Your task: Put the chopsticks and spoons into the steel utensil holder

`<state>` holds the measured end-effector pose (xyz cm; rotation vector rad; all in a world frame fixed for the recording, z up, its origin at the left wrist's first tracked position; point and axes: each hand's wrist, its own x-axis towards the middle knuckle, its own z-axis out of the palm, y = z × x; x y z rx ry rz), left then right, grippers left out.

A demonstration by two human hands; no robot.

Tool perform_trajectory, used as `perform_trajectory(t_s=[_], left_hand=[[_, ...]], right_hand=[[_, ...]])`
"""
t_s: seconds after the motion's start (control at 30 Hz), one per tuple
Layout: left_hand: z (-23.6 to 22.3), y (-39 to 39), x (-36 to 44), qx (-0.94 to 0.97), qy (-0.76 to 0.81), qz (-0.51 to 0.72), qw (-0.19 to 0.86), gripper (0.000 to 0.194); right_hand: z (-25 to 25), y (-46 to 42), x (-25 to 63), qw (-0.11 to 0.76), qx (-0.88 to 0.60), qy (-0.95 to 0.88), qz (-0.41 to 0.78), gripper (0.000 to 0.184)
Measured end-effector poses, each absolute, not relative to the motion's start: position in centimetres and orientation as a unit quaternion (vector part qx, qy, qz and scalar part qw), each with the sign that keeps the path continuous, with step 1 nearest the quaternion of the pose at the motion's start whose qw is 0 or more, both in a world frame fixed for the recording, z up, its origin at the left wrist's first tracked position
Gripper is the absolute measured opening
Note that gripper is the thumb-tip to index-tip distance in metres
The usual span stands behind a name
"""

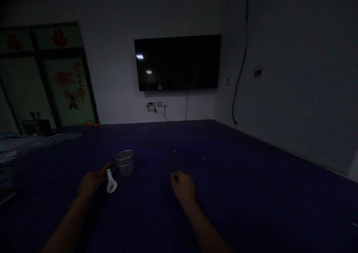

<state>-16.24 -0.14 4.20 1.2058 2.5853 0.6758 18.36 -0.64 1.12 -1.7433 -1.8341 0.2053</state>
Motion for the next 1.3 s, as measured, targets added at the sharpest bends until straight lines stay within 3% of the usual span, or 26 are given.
perform_trajectory(t_s=[1.3], left_hand=[[5.0, -0.4, -16.1, 0.458, 0.868, 0.187, 0.041, 0.03]], right_hand=[[0.8, -0.5, 18.3, 0.305, -0.656, -0.687, 0.069, 0.032]])
